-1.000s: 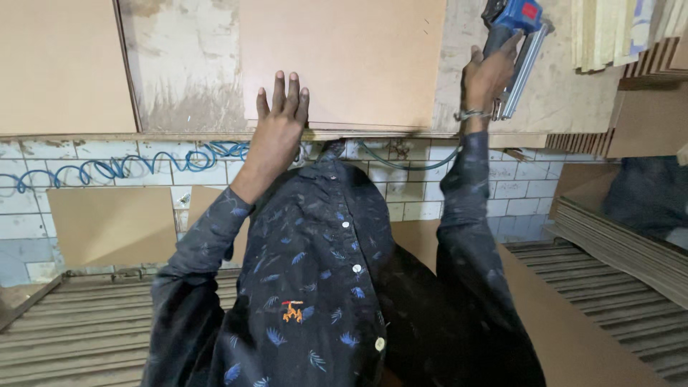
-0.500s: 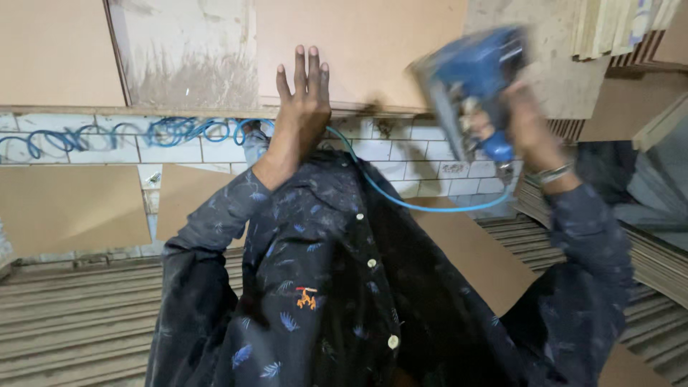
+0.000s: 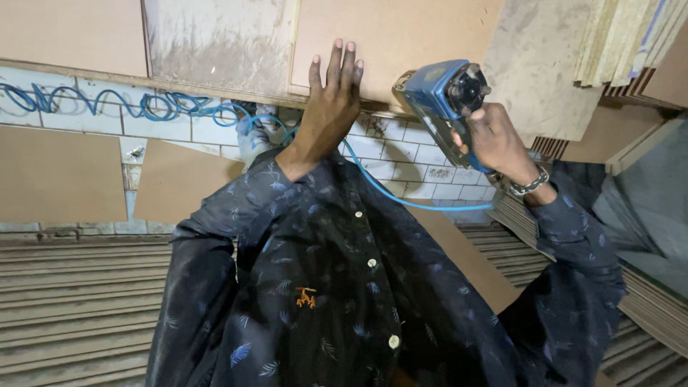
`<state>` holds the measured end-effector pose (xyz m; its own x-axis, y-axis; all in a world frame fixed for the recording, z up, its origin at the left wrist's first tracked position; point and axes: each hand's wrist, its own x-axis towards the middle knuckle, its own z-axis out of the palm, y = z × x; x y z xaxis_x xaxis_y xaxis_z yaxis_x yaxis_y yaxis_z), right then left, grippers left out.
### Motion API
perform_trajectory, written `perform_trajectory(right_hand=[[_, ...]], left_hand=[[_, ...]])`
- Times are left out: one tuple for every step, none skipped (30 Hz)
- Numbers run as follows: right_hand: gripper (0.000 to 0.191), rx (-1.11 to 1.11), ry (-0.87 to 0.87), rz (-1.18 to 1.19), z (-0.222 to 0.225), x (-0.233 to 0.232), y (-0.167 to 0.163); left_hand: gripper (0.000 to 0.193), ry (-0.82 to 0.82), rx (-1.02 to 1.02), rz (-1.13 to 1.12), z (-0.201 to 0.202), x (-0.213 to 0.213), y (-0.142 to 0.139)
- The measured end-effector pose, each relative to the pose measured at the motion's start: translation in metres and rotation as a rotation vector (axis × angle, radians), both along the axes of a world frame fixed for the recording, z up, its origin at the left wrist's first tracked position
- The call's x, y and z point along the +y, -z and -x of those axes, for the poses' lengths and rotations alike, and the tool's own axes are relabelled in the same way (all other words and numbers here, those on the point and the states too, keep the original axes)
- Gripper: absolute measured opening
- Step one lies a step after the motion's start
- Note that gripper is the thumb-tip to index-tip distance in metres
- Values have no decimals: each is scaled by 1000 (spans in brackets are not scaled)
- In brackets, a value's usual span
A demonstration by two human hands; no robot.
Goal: The person installs rectangular wood panels onto a wall using a pneumatic nail gun. They position each panel, secure it with nails, and then place a thin wooden strip along the bottom edge before nailing it in place.
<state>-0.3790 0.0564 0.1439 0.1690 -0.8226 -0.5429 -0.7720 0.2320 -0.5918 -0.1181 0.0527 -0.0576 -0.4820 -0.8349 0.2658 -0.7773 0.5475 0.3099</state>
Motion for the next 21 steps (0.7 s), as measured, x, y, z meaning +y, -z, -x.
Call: perform_trajectory(right_hand=[[40, 9, 10, -1, -2, 0, 0], [40, 17, 19, -1, -4, 2, 0], [43, 20, 0, 2, -7, 1, 0], [45, 24, -15, 4, -10, 1, 0], [48, 25, -28, 10, -13, 0, 0], [45, 23, -14, 16, -15, -2, 0], [42, 20, -1, 20, -18, -4, 0], [39, 18, 12, 17, -20, -5, 0], [40, 54, -10, 0, -19, -7, -2], [40, 86, -34, -14, -17, -8, -5], [41, 120, -58, -27, -13, -9, -7], [41, 167, -1, -36, -6, -10, -10], [41, 215, 53, -46, 2, -9, -13], [41, 265, 103, -58, 14, -9, -15], [44, 264, 140, 11, 28, -10, -16], [46, 260, 176, 81, 43, -10, -12], [49, 251, 215, 153, 59, -11, -4], [48, 283, 222, 231, 77, -15, 6], [47, 315, 231, 308, 95, -19, 19], [46, 346, 243, 387, 113, -25, 34], [48, 375, 266, 442, 129, -34, 53]], left_hand=[[56, 11, 1, -1, 1, 1, 1], [57, 21, 2, -1, 1, 1, 1], [59, 31, 2, 1, 1, 0, 2], [58, 27, 30, -5, 1, -1, 1], [57, 25, 55, -9, -1, -3, 1], [56, 24, 78, -4, -2, -6, 1], [57, 44, 110, -7, -6, -9, 1], [58, 64, 144, -17, -11, -12, 1], [58, 79, 178, -25, -15, -15, 2], [58, 101, 121, -15, -21, -17, 4], [58, 123, 64, -3, -25, -18, 6], [61, 140, 9, 10, -29, -19, 7], [60, 125, 58, -13, -29, -18, 9], [60, 105, 109, -36, -25, -17, 10], [61, 82, 162, -58, -22, -15, 10], [60, 29, 84, -11, -14, -13, 10], [59, -23, 4, 36, -5, -10, 9], [58, -73, -75, 83, 4, -7, 8], [58, -105, -120, 109, 18, -2, 6], [58, -135, -166, 137, 32, 2, 3], [58, -163, -213, 167, 47, 6, 0]])
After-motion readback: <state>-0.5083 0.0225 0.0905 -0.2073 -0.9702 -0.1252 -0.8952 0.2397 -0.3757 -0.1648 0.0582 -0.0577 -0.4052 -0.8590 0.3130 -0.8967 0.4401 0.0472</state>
